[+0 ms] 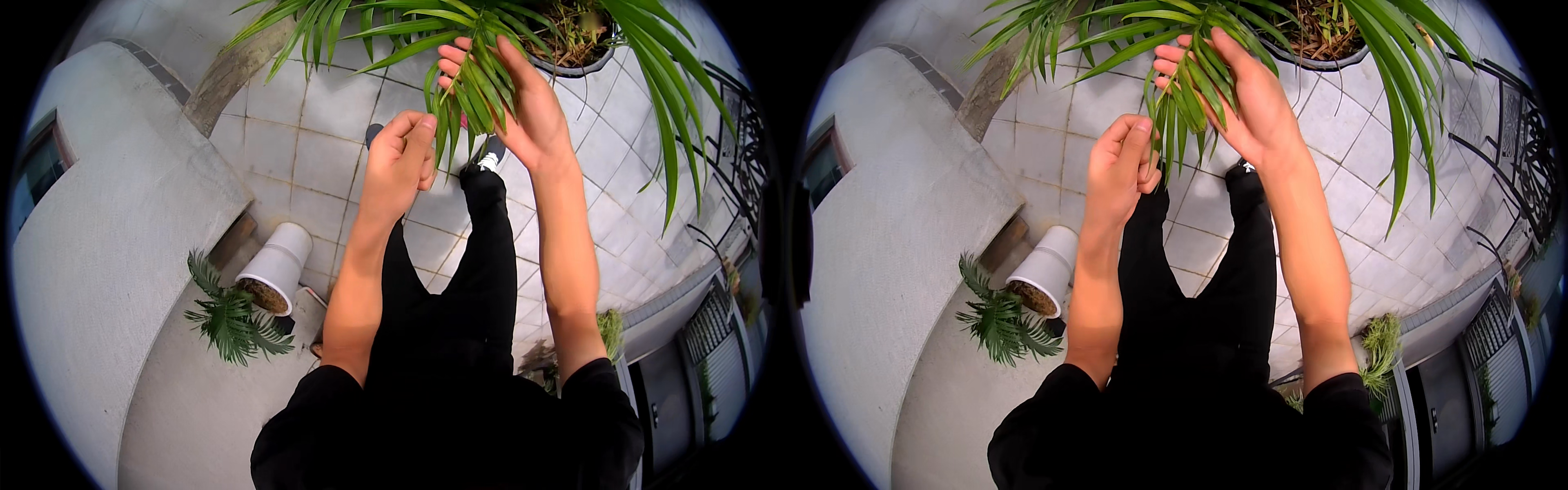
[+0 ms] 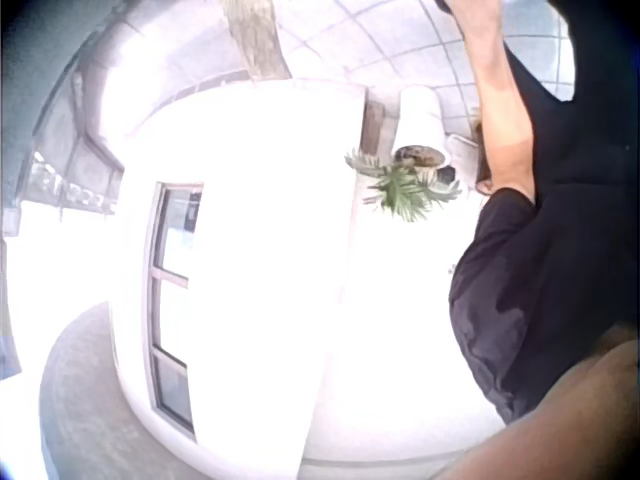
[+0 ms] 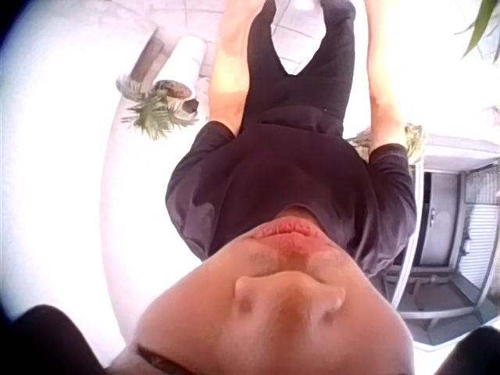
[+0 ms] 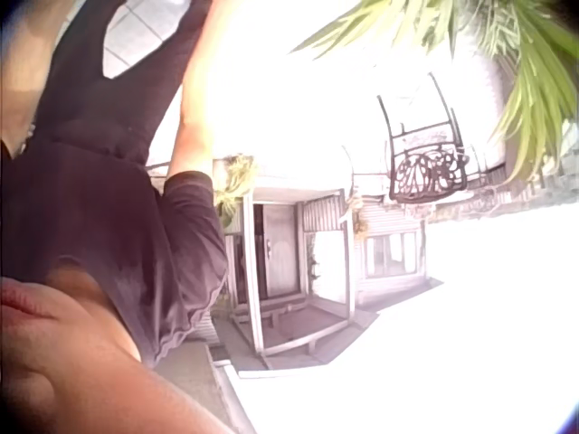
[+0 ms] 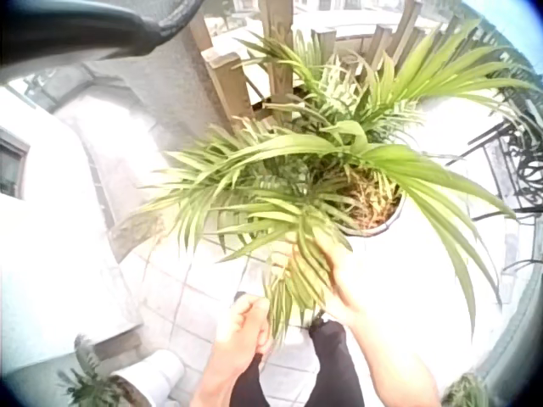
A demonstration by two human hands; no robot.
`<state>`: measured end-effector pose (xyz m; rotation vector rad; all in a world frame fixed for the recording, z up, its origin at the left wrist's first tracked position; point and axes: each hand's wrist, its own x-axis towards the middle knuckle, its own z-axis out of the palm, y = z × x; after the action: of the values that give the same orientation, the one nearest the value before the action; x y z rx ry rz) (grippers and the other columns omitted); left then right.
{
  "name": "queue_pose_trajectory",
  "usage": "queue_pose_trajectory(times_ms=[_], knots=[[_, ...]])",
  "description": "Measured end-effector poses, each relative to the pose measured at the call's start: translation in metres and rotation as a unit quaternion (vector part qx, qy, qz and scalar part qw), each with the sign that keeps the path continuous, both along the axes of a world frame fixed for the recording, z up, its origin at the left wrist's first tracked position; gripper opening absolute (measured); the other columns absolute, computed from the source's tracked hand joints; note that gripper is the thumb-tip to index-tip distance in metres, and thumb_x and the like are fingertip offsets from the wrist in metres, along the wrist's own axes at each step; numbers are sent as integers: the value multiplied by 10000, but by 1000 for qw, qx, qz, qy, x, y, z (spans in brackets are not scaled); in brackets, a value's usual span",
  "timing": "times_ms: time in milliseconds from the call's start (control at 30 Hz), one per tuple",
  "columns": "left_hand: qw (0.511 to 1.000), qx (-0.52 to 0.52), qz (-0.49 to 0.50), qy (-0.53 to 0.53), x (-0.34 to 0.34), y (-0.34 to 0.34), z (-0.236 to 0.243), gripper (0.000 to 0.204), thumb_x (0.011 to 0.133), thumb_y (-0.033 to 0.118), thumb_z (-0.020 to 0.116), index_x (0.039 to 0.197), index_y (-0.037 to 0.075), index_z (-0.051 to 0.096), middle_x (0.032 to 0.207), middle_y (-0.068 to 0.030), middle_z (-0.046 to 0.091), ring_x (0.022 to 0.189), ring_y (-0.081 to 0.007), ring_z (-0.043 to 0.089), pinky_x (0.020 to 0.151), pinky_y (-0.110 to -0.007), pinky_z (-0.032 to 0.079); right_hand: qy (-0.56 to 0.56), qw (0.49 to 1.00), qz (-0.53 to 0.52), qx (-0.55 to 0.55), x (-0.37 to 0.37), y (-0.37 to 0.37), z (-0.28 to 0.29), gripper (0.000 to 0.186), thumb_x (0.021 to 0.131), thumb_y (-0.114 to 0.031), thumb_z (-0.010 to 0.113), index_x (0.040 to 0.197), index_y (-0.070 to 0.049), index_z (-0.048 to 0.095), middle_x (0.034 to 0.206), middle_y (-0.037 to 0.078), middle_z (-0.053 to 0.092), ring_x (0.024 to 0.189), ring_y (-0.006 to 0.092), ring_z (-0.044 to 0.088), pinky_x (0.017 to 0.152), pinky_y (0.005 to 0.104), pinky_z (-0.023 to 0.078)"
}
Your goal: The person cleans potted plants by hand. They pull out dry leaves and debris from a palm plant and wipe the outside of another planter with a cloth.
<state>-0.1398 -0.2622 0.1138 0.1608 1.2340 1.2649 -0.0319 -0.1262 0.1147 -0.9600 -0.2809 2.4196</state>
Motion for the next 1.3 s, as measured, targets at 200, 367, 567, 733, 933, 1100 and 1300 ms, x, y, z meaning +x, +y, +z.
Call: queue_pose_trajectory(times_ms=[200, 367, 567, 733, 933, 1100, 1300], knots=[[995, -1, 0, 103, -11, 2, 4, 171, 941, 183, 487, 874, 28, 515, 547, 74, 378, 445, -2, 293, 396, -199, 236, -281, 911, 152, 262, 10, -30, 15, 348, 874, -218, 600, 1074, 56, 522, 910, 92, 608, 744, 120, 596, 729, 246, 488], [989, 12, -39, 143, -19, 3, -1, 157, 948, 192, 476, 870, 57, 490, 527, 74, 329, 430, -12, 271, 383, -196, 224, -456, 666, -49, 588, 6, -34, 25, 208, 817, -125, 633, 978, 6, 612, 908, 89, 598, 797, 150, 548, 693, 271, 458], [982, 18, -72, 171, -30, 3, -1, 175, 944, 203, 486, 867, 47, 509, 563, 83, 369, 479, 1, 290, 417, -189, 234, -347, 864, 170, 322, -3, -25, 5, 291, 891, -227, 555, 959, 45, 635, 655, 13, 589, 531, 62, 473, 487, 200, 332], [972, -50, -100, 207, -40, 3, 7, 208, 934, 210, 505, 900, 7, 536, 607, 67, 434, 549, -8, 320, 471, -193, 261, -222, 944, 176, 169, -5, -13, -10, 255, 894, -154, 561, 1000, 76, 591, 828, 78, 641, 695, 111, 603, 644, 240, 491], [942, 69, 7, 330, -50, 22, 71, 191, 921, 192, 537, 956, 9, 580, 579, 84, 406, 474, 12, 286, 411, -182, 205, -173, 968, 154, 94, -9, -12, -17, 205, 856, -78, 598, 984, 77, 555, 698, 22, 544, 573, 64, 460, 512, 201, 344], [922, 14, -182, 342, -47, 45, 70, 236, 913, 216, 538, 941, -5, 614, 613, 51, 472, 550, -25, 366, 476, -194, 295, -181, 973, 121, 79, -13, -10, -10, 201, 847, -78, 613, 970, 60, 536, 603, -40, 447, 501, 30, 360, 447, 196, 237], [908, -150, -83, 382, -19, 10, 27, 341, 947, 304, 462, 918, -8, 598, 580, 32, 419, 537, -47, 334, 479, -236, 306, -173, 969, 129, 119, -16, -12, -13, 252, 857, -101, 601, 1011, 85, 526, 793, 70, 623, 666, 85, 589, 654, 176, 494]])
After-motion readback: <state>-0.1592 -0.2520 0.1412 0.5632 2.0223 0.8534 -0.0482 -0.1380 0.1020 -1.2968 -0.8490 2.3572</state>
